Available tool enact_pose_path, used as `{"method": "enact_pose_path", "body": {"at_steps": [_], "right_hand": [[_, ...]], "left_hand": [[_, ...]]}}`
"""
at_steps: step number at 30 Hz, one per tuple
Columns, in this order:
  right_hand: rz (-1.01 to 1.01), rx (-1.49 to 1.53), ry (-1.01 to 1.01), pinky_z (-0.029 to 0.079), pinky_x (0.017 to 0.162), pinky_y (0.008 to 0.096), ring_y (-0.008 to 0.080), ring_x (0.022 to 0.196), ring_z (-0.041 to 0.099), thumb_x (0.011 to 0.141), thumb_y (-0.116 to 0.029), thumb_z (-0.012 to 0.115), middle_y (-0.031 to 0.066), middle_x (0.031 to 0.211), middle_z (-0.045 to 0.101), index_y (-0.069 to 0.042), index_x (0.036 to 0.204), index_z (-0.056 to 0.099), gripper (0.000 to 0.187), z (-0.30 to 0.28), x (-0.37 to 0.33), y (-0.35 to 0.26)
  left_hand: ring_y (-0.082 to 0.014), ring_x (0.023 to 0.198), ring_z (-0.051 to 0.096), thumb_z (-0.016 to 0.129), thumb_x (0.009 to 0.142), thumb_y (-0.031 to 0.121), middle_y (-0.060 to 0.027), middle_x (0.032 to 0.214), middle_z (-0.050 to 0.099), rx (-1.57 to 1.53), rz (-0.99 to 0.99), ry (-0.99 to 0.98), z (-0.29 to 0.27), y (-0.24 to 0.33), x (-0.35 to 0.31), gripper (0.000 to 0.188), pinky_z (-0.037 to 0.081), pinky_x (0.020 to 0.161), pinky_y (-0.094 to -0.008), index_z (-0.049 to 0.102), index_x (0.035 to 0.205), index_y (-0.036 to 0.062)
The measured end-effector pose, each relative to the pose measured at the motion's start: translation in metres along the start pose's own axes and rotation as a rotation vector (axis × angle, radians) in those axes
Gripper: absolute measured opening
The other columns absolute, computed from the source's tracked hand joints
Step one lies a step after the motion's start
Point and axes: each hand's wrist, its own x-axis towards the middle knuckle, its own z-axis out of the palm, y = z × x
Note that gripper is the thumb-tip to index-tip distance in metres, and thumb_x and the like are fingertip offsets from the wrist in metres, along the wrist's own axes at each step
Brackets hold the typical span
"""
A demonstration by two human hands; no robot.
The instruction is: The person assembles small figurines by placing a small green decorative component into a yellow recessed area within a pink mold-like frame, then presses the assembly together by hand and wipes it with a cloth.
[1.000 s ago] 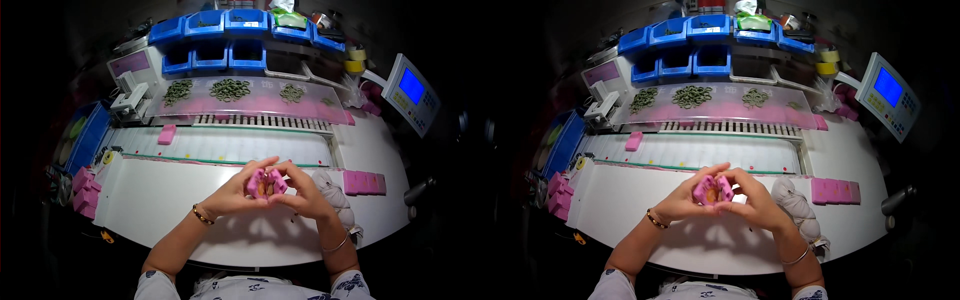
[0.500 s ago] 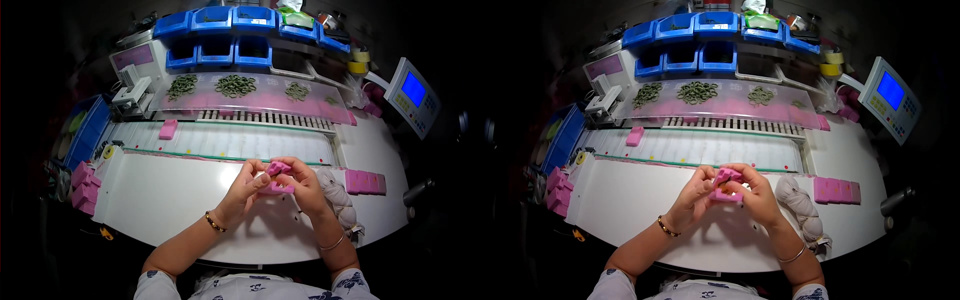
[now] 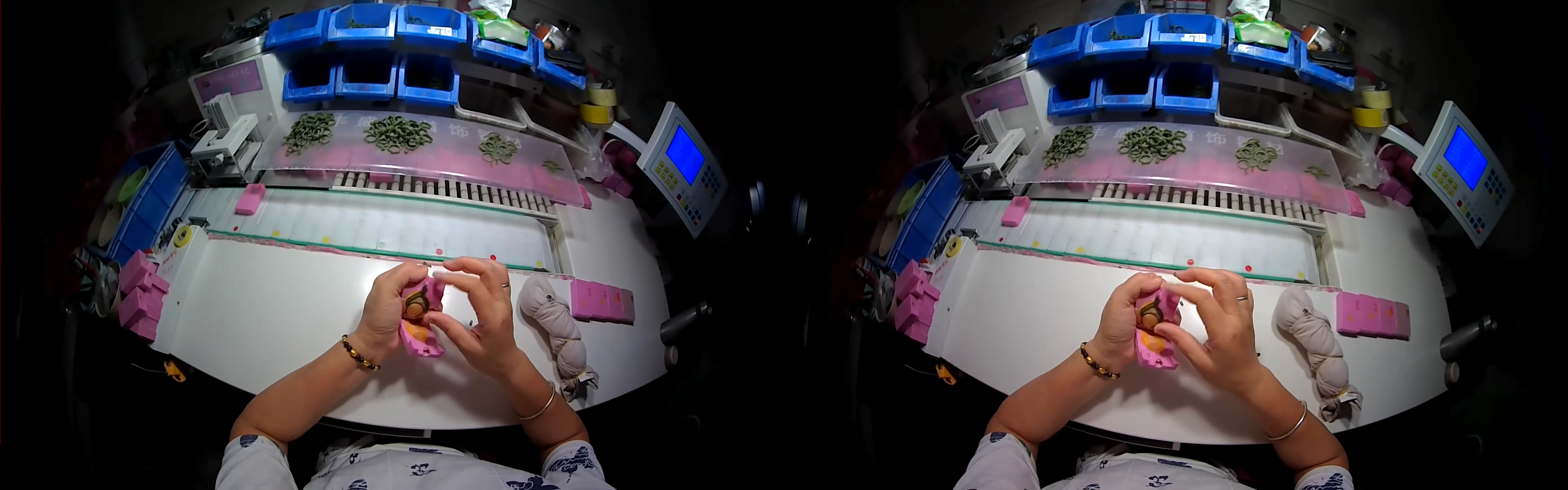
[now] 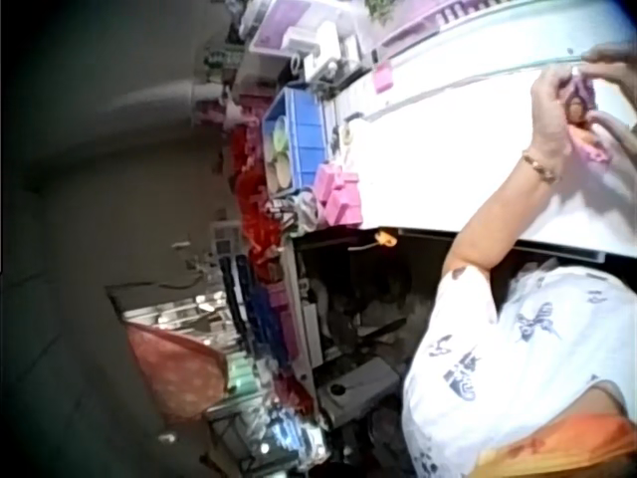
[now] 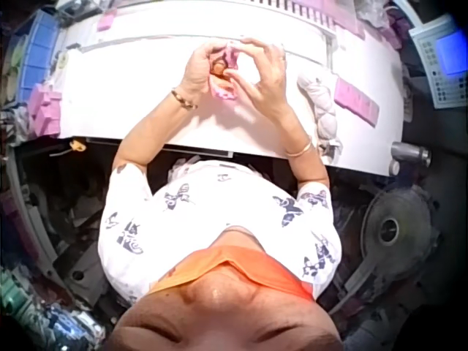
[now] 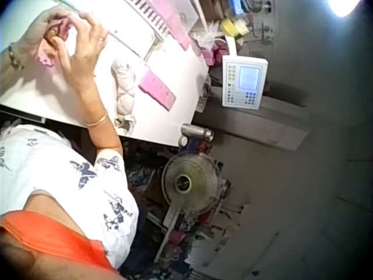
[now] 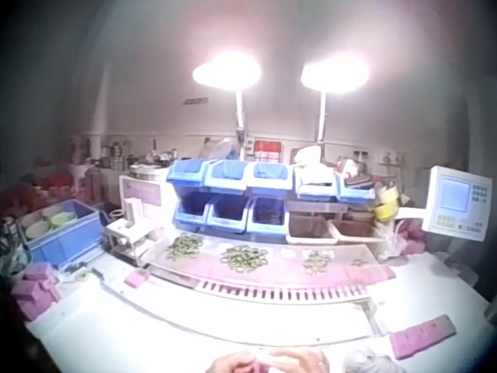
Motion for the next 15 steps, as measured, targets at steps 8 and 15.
{"method": "enact_pose_path", "body": {"at_steps": [8, 15], "right_hand": [[-0.034, -0.058, 0.005, 0.037, 0.087, 0.0381, 0.0248, 0.105, 0.054, 0.077, -0.015, 0.076, 0.0035, 0.11, 0.062, -0.011, 0.101, 0.065, 0.027, 0.004, -0.0037, -0.0021], [-0.035, 0.082, -0.041, 0.041, 0.076, 0.0339, 0.0213, 0.078, 0.058, 0.078, -0.006, 0.075, 0.0043, 0.088, 0.065, -0.008, 0.091, 0.063, 0.018, 0.0057, -0.0063, -0.007]], "left_hand": [[-0.0092, 0.062, 0.045, 0.044, 0.094, 0.013, -0.0036, 0.073, 0.054, 0.42, 0.207, -0.104, 0.0035, -0.0007, -0.0059, 0.027, 0.039, 0.056, -0.0245, 0.052, 0.072, 0.0], [-0.0111, 0.064, 0.046, 0.044, 0.096, 0.017, -0.0016, 0.07, 0.049, 0.21, 0.334, 0.045, 0.0054, -0.004, 0.004, 0.017, 0.041, 0.062, -0.0232, 0.047, 0.082, 0.0077]]}}
